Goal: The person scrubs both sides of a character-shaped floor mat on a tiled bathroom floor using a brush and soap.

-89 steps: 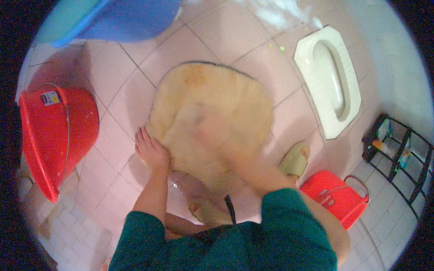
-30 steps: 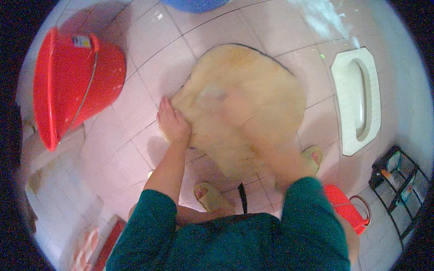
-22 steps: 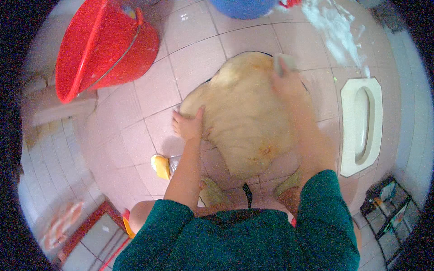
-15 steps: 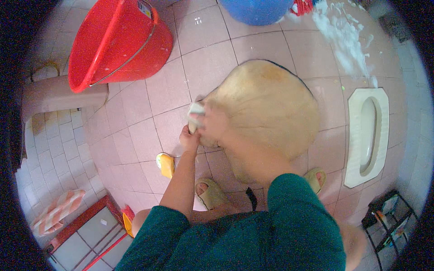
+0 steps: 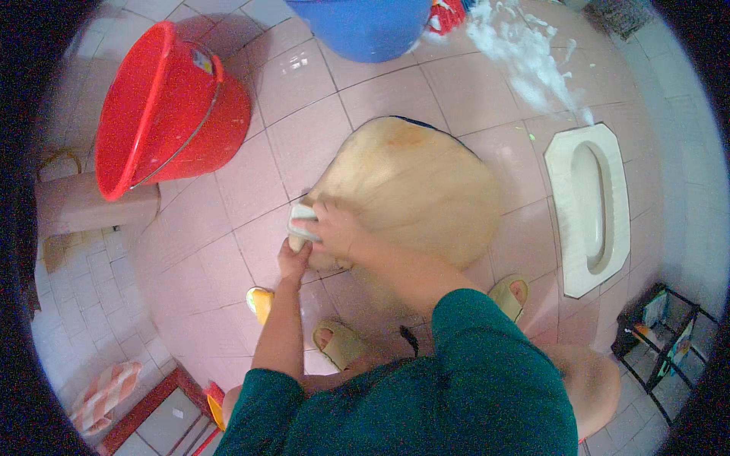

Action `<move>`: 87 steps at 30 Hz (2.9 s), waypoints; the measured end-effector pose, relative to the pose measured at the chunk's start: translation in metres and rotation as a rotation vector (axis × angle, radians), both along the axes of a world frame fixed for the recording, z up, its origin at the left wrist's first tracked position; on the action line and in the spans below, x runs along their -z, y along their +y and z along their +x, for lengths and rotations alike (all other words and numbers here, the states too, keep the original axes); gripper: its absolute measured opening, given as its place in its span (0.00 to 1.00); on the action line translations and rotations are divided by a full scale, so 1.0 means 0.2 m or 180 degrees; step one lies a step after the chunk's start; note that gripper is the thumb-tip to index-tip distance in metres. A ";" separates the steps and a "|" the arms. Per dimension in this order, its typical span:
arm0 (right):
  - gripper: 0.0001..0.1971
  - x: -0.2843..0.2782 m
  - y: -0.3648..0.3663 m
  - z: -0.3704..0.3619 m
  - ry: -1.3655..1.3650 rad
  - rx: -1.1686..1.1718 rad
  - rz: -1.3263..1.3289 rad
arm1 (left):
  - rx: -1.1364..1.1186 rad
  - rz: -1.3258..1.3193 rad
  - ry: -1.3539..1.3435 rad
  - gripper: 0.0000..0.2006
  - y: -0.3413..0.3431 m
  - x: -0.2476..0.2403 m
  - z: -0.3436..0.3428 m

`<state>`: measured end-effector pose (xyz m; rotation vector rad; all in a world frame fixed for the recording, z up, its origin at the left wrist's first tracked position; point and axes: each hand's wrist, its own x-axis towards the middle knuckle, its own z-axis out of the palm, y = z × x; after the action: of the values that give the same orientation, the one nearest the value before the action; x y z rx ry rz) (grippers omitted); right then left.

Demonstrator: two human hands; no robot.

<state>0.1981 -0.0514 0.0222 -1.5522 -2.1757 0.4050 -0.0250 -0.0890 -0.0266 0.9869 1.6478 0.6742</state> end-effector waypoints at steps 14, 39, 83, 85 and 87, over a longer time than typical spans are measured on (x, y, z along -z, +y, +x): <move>0.39 -0.14 0.26 0.69 0.0702 0.1996 -0.1885 | -0.0033 -0.0693 -0.0580 0.22 0.09 -0.30 0.11; 0.44 -0.44 -0.24 1.35 0.1705 0.1527 -0.1686 | 0.3730 0.2360 0.1103 0.20 -0.35 -0.77 0.52; 0.23 0.07 0.28 0.73 -0.0382 0.1850 -0.0092 | -0.0087 0.0228 -0.0007 0.16 -0.05 -0.02 0.26; 0.23 0.07 0.21 0.46 0.0050 0.1317 -0.0649 | -0.0088 -0.0013 -0.0204 0.16 -0.03 -0.05 0.32; 0.23 -0.01 -0.02 0.08 0.0462 0.0201 0.0134 | 0.0019 0.0155 0.0040 0.15 -0.03 0.01 0.29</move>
<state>0.2142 -0.0545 0.0234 -1.5157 -2.0078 0.4347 0.0330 -0.0949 -0.0291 1.0324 1.6455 0.7084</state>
